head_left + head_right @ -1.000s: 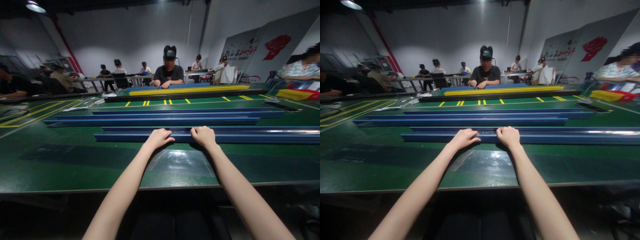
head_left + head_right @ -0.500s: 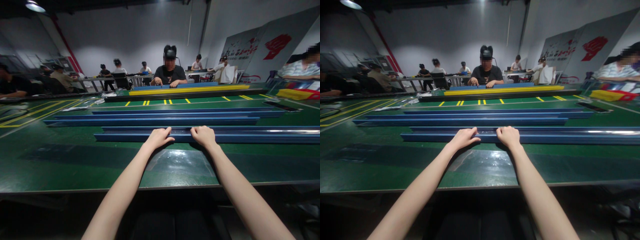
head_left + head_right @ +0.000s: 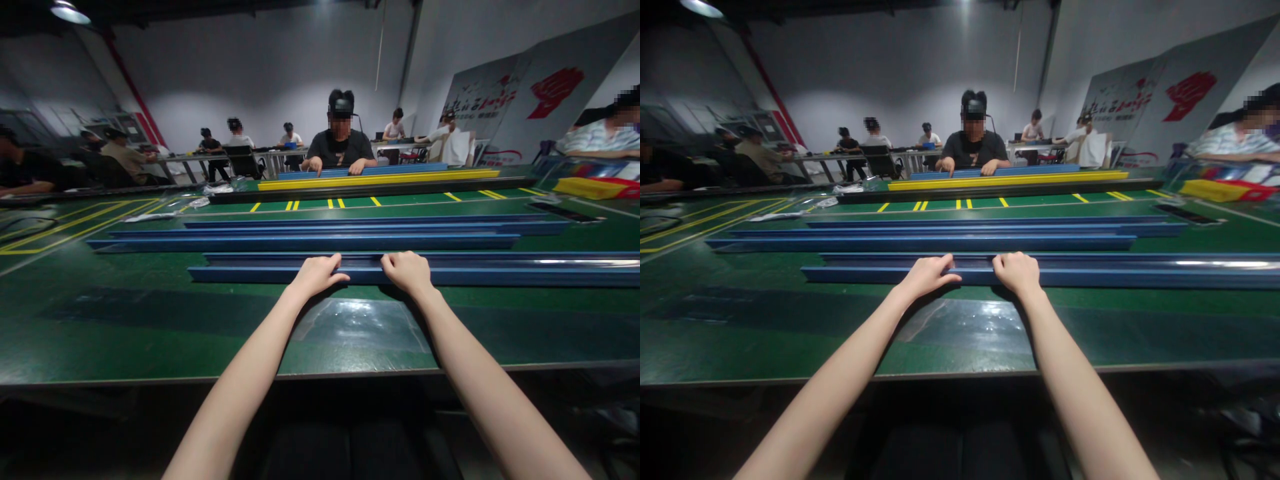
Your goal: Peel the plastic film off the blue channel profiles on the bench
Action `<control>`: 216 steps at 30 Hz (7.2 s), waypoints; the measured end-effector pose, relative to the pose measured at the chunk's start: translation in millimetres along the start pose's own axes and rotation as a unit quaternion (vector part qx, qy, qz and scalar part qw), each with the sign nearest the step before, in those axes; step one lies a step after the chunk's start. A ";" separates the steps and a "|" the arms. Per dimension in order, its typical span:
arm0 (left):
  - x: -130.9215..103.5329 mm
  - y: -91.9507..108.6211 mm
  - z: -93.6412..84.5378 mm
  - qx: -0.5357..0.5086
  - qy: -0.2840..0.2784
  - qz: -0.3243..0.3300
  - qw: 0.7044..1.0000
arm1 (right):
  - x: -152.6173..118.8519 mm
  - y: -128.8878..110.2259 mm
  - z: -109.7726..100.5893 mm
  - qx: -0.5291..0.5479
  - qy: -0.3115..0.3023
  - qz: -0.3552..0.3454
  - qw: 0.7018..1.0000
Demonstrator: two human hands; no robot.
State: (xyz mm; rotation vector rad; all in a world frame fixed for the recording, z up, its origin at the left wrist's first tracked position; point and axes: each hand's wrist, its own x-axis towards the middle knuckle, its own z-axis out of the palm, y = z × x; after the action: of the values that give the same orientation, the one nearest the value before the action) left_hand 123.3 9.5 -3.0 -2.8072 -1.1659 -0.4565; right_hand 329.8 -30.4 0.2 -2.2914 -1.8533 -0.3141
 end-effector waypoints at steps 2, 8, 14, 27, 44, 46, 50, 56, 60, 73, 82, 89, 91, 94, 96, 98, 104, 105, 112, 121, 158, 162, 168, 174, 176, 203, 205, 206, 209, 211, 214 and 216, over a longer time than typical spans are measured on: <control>0.0 0.3 -0.2 0.001 0.002 0.001 1.000 | -0.2 -0.1 -0.2 0.000 0.002 0.000 1.000; 0.1 -0.2 0.0 -0.006 0.016 -0.001 1.000 | -0.6 0.4 0.7 0.001 0.014 -0.004 1.000; 0.8 -0.8 1.0 -0.011 0.028 -0.004 1.000 | -2.1 0.7 4.9 0.011 0.072 -0.037 0.997; 0.8 -0.9 3.3 -0.003 0.030 -0.017 0.999 | -7.0 -25.6 11.7 0.015 0.146 -0.139 0.979; -1.0 2.3 2.4 0.057 0.030 0.005 0.998 | -3.3 -27.1 7.7 -0.002 0.062 -0.084 0.995; -1.1 1.8 2.7 0.063 0.030 0.007 0.998 | -3.6 -27.1 7.2 -0.001 0.056 -0.083 0.995; -1.4 1.0 3.9 0.068 0.030 0.016 0.997 | -3.5 -27.4 6.9 0.003 0.052 -0.081 0.995; -1.8 1.0 5.9 0.085 0.039 0.026 0.995 | -3.5 -27.0 7.6 0.000 0.057 -0.086 0.995; -1.8 0.4 6.8 0.096 0.042 0.030 0.994 | -3.2 -25.7 8.4 -0.003 0.058 -0.094 0.994; -1.5 -2.6 8.0 0.082 0.066 0.053 0.993 | -2.8 -24.3 7.2 -0.003 0.051 -0.093 0.994; -1.6 -0.3 4.7 0.054 0.053 0.055 0.996 | -5.8 -21.2 4.9 0.004 0.054 -0.087 0.995; -0.6 0.3 4.8 0.058 0.055 0.055 0.995 | -5.3 -19.5 5.7 0.000 0.067 -0.084 0.994; -0.4 -0.2 5.3 0.057 0.055 0.055 0.995 | -4.8 -19.7 6.1 0.000 0.070 -0.079 0.994; -0.5 -0.3 5.1 0.056 0.054 0.057 0.995 | -4.4 -20.4 6.4 0.004 0.075 -0.065 0.995; -0.6 0.4 4.6 0.053 0.053 0.063 0.995 | -4.4 -20.4 6.6 0.004 0.077 -0.056 0.995; -0.5 1.7 4.3 0.051 0.051 0.069 0.995 | -4.6 -19.4 6.7 0.004 0.080 -0.048 0.996; 0.1 4.5 4.4 0.049 0.036 0.077 0.995 | -4.9 -10.0 7.9 -0.002 0.100 -0.023 0.995; 0.1 4.5 4.3 0.047 0.037 0.077 0.995 | -4.8 -8.0 8.3 -0.003 0.102 -0.020 0.995; -0.4 3.0 2.7 0.041 0.041 0.072 0.996 | -3.6 5.1 10.0 -0.013 0.120 0.012 0.993; 0.7 2.7 6.5 0.045 0.039 0.077 0.995 | -4.7 8.6 13.2 -0.015 0.132 -0.001 0.991; -19.9 -39.0 -16.0 0.001 -0.044 0.105 0.994 | -2.1 -20.0 -1.7 -0.007 0.012 -0.318 0.948; -26.5 -48.6 -17.4 0.021 -0.035 0.112 0.993 | -1.7 -35.7 -2.0 -0.006 0.027 -0.390 0.920; -29.6 -59.9 -20.8 0.033 -0.028 0.118 0.992 | 9.7 -41.6 2.2 -0.027 0.060 -0.455 0.888; -20.4 -65.4 -15.1 0.056 -0.014 0.136 0.989 | 20.1 -36.3 5.6 -0.030 0.070 -0.471 0.879; -16.5 -67.2 -12.2 0.061 -0.002 0.133 0.989 | 24.3 -35.8 6.1 -0.021 0.067 -0.472 0.879; -39.3 -98.6 -15.2 0.049 0.039 0.010 0.998 | 41.3 -73.3 -4.9 0.097 -0.057 -0.407 0.906; -39.7 -98.7 -18.8 0.037 0.051 -0.003 0.998 | 43.5 -84.3 -8.3 0.117 -0.062 -0.408 0.903; -40.1 -98.9 -20.5 0.032 0.055 -0.008 0.998 | 44.8 -89.1 -9.5 0.128 -0.065 -0.409 0.901; -41.4 -100.7 -23.7 0.023 0.060 -0.018 0.998 | 49.6 -100.2 -10.2 0.163 -0.074 -0.416 0.892; -42.0 -102.1 -23.7 0.018 0.063 -0.021 0.998 | 53.0 -104.9 -8.5 0.186 -0.084 -0.416 0.886; -42.6 -103.4 -21.6 0.011 0.071 -0.023 0.997 | 56.9 -108.6 -3.2 0.244 -0.111 -0.402 0.875; -42.8 -103.7 -20.1 0.005 0.075 -0.028 0.997 | 58.5 -109.1 1.1 0.300 -0.143 -0.374 0.866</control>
State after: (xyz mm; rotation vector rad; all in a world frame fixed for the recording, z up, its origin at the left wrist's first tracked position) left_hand 17.0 50.5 -1.8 -2.6834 -1.2130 -0.6500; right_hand 235.0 47.7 15.7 -1.1951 -2.4641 0.4875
